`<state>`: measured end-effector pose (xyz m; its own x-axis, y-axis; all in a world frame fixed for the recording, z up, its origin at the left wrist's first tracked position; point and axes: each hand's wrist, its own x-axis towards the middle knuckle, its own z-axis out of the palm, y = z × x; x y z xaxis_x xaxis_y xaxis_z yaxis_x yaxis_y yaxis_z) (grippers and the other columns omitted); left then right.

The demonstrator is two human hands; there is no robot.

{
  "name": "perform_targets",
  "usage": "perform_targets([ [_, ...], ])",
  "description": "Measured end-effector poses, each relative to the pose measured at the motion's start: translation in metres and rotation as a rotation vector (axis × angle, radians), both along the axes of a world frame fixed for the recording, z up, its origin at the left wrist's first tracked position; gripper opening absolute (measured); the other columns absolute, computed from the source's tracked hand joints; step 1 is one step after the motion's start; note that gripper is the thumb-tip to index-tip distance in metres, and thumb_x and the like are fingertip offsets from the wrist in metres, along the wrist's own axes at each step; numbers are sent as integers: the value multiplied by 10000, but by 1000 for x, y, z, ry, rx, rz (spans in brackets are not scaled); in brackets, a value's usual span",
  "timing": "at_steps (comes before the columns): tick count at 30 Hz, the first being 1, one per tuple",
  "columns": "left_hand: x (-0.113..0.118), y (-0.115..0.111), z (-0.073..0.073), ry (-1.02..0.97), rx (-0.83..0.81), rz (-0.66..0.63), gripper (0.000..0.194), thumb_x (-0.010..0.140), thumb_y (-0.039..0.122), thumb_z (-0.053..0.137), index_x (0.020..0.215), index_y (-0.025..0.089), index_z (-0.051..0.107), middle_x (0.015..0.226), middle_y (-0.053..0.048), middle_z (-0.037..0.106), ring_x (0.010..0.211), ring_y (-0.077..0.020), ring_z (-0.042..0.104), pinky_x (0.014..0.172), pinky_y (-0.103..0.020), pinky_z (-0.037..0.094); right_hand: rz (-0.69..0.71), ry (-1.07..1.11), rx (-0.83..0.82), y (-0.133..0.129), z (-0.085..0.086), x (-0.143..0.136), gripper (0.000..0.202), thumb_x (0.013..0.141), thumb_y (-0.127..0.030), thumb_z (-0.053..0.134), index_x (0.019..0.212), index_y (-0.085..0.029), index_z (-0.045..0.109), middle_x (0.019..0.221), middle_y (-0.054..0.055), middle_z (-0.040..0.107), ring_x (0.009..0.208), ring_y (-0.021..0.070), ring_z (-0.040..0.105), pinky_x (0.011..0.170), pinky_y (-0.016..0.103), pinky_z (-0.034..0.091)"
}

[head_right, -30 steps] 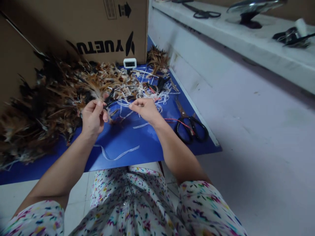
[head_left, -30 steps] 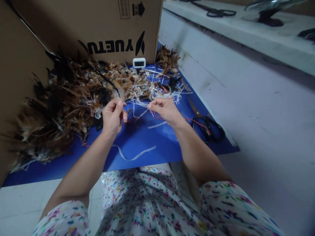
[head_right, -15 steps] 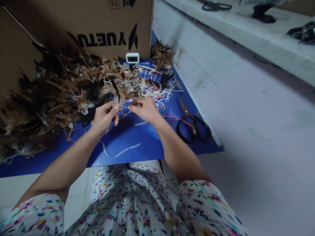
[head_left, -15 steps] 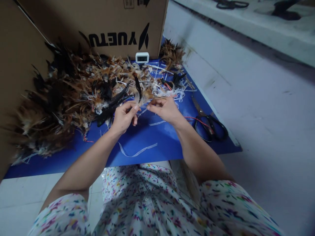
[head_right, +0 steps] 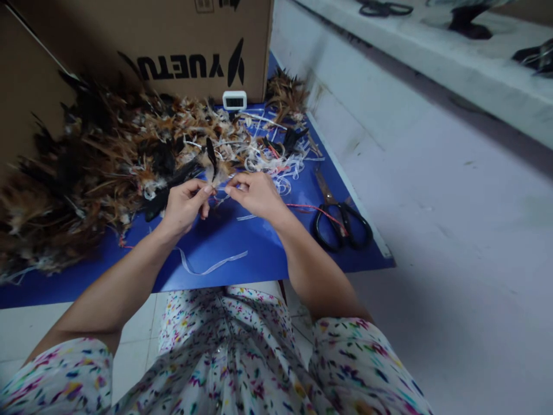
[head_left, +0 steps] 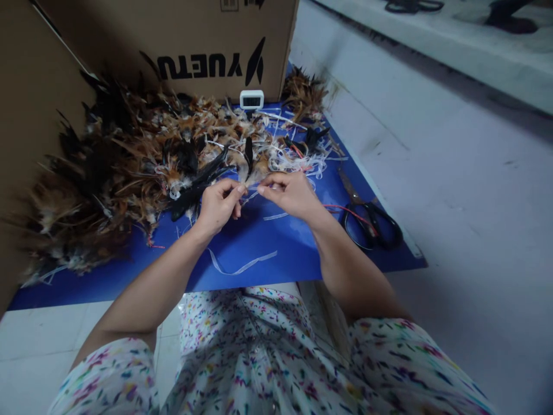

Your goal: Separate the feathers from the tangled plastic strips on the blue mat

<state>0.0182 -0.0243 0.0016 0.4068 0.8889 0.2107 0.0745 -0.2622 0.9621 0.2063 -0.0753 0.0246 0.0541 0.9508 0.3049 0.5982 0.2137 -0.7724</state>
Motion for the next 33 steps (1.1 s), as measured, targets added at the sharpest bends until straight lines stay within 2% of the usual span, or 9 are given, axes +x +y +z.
perform_targets([
  [2, -2, 1, 1, 110, 138, 45, 312, 882, 456, 630, 747, 175, 647, 475, 42, 543, 355, -85, 463, 410, -215, 397, -3, -120, 52, -4, 3, 0, 156, 820, -283, 676, 835, -162, 773, 600, -27, 561, 565, 92, 423, 607, 265, 315],
  [5, -4, 2, 1, 281, 476, 124, 221, 900, 292, 599, 719, 171, 634, 671, -15, 644, 582, -114, 590, 592, -234, 474, 50, -269, 174, -9, 5, -3, 151, 873, -254, 639, 875, -175, 767, 715, 2, 653, 619, 107, 501, 644, 265, 356],
  [8, -5, 1, 0, 441, 732, 109, 188, 914, 199, 546, 752, 165, 635, 785, -53, 668, 752, -154, 626, 706, -262, 487, 58, -438, 293, -14, 5, -6, 222, 953, -275, 550, 926, -182, 749, 836, 38, 693, 709, 139, 571, 678, 278, 382],
  [11, -5, -4, -1, 611, 838, 69, 209, 949, 182, 471, 835, 155, 643, 890, -83, 673, 760, -161, 620, 661, -267, 464, 45, -575, 388, -17, 6, -8, 298, 1010, -319, 473, 943, -188, 733, 893, 59, 687, 765, 155, 594, 668, 286, 375],
  [14, -6, -10, 1, 769, 937, 47, 241, 974, 182, 421, 933, 154, 657, 978, -98, 682, 683, -150, 601, 558, -268, 389, 53, -615, 435, -15, 6, -8, 308, 1021, -328, 460, 917, -205, 722, 880, 49, 663, 771, 154, 578, 659, 287, 365],
  [17, -7, -13, 5, 859, 1100, 0, 298, 990, 169, 368, 996, 165, 666, 934, -77, 694, 547, -131, 533, 485, -291, 299, 77, -590, 450, -10, 5, -3, 285, 1012, -326, 486, 911, -209, 725, 851, 40, 632, 761, 153, 564, 661, 288, 372],
  [21, -11, -11, 11, 844, 1304, -72, 346, 1004, 145, 319, 1006, 169, 664, 856, -49, 692, 580, -134, 570, 505, -285, 330, 178, -439, 429, -3, 2, 6, 235, 984, -323, 546, 942, -207, 746, 840, 30, 616, 786, 152, 584, 684, 280, 408],
  [25, -14, -8, 14, 746, 1356, -119, 312, 1013, 161, 345, 964, 179, 652, 858, -30, 692, 668, -122, 619, 558, -257, 384, 232, -248, 367, 4, -1, 14, 203, 941, -338, 613, 885, -206, 757, 798, 18, 611, 778, 148, 580, 720, 288, 434],
  [33, -11, -4, 10, 332, 1140, -207, 178, 969, 146, 486, 930, 183, 656, 981, -37, 723, 836, -98, 672, 715, -201, 490, 385, 129, 100, 13, 2, 21, 204, 812, -376, 728, 767, -177, 736, 731, 10, 658, 683, 122, 562, 690, 277, 467],
])
